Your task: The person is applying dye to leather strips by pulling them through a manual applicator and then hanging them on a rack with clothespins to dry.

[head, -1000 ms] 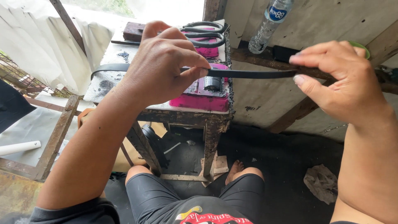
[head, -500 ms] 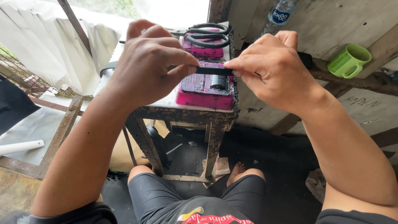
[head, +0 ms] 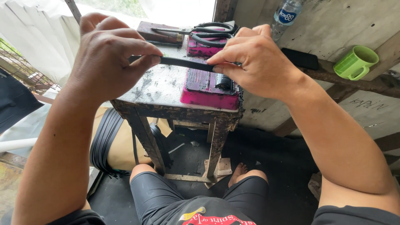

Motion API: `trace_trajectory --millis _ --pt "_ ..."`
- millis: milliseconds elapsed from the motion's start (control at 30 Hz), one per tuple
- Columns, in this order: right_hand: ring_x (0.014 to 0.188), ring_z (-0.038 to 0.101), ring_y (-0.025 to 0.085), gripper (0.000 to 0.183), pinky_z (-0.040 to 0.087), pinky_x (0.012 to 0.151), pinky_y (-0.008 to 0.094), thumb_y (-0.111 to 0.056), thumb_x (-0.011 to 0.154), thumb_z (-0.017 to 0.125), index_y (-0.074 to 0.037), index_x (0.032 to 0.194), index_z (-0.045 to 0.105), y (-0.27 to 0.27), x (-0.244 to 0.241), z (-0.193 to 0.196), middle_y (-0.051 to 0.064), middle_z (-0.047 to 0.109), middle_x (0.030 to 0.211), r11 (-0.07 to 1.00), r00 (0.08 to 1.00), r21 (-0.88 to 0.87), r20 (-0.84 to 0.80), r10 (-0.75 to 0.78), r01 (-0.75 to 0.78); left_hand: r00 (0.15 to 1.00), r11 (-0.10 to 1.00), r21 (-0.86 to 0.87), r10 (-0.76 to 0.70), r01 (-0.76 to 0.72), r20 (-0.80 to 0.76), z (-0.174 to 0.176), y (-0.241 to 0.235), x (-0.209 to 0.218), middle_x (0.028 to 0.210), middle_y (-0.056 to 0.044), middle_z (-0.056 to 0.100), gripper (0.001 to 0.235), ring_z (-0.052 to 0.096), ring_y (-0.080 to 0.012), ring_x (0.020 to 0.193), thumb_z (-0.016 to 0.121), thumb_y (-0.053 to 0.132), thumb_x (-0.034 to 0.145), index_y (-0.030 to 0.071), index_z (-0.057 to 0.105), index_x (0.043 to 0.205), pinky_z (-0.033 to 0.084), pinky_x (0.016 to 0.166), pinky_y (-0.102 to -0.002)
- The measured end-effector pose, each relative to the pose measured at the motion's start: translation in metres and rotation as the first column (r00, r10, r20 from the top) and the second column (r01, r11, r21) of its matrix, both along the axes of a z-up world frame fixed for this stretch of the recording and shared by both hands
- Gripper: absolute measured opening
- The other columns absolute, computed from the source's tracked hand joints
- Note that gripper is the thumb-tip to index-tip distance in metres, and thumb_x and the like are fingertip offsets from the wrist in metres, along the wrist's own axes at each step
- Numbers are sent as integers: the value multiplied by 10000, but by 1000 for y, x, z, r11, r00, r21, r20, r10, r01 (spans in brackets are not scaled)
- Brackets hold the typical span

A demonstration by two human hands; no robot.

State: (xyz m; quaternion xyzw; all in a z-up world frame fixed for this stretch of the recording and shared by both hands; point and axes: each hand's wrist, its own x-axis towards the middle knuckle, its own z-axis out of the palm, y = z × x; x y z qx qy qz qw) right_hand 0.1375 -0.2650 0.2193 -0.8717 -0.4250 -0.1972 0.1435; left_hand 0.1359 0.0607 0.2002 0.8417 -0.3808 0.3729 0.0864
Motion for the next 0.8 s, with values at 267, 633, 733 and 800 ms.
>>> trace_trajectory --millis 267,633,733,800 --pt "920 523 169 141 252 941 448 -175 973 787 -223 1098 832 26 14 0 -92 678 850 999 998 -24 -40 44 -45 997 998 -7 69 -69 -41 -3 27 -5 968 29 762 80 632 -284 1054 839 276 1078 234 837 1010 297 1008 -501" --pt "958 523 161 141 237 963 454 -164 969 791 -208 1096 832 31 16 -5 -118 682 871 998 995 -14 -69 67 -69 994 996 -2 94 -95 -61 -13 32 -1 1006 3 781 59 644 -280 1119 835 286 1079 235 847 1054 291 1012 -495" --pt "1012 536 171 156 254 962 447 -184 978 761 -229 1115 821 20 15 -7 -96 718 945 998 997 -44 -47 53 -55 997 998 4 55 -55 -48 -15 22 1 893 48 737 58 665 -274 1091 832 262 1074 242 836 1019 306 1018 -499" --pt "964 529 163 141 240 976 451 -141 976 766 -221 1068 836 12 11 -7 -111 684 869 998 998 -30 -37 47 -48 999 999 15 28 -28 -40 -16 14 5 965 24 786 58 655 -276 1065 822 284 1053 233 846 1041 303 996 -493"
